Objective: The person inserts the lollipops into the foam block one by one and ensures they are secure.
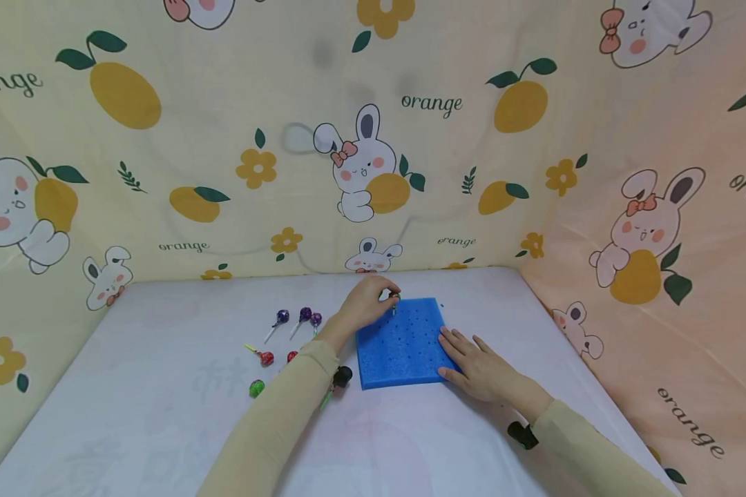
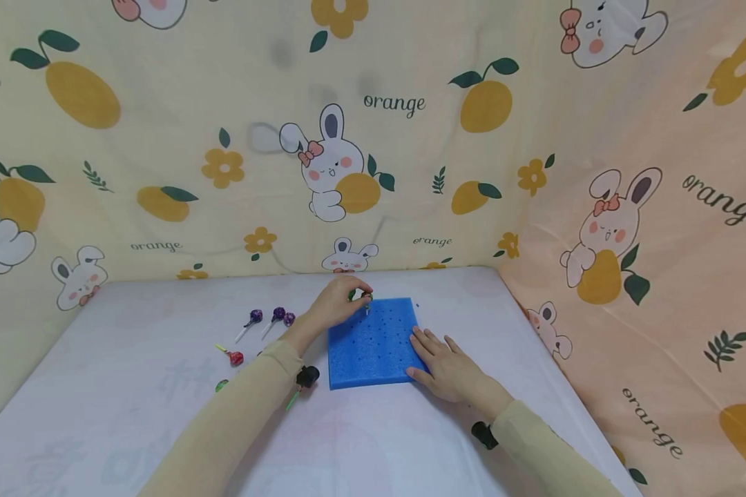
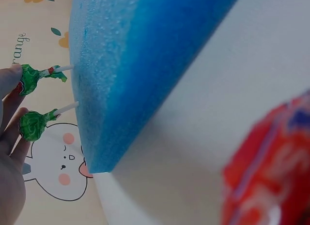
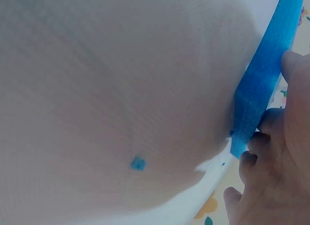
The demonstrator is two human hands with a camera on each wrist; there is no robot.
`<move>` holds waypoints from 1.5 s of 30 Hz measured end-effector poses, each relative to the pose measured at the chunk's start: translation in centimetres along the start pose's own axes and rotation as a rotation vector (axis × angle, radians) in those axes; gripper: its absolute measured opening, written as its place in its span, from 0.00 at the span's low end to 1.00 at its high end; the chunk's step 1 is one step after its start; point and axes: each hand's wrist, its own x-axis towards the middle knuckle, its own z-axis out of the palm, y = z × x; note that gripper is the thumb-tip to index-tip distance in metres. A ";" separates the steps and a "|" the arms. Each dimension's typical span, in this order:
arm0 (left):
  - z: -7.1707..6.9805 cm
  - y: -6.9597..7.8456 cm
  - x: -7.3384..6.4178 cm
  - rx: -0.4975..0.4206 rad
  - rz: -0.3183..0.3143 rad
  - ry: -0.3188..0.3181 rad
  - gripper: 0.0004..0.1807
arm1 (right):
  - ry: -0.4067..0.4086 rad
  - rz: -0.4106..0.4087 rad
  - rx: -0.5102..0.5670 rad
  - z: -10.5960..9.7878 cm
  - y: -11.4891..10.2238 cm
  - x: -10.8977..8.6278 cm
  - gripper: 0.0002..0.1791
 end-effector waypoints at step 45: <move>-5.9 2.8 -5.8 -0.095 0.041 0.219 0.15 | 0.031 -0.019 0.019 -0.3 -0.4 -0.2 0.41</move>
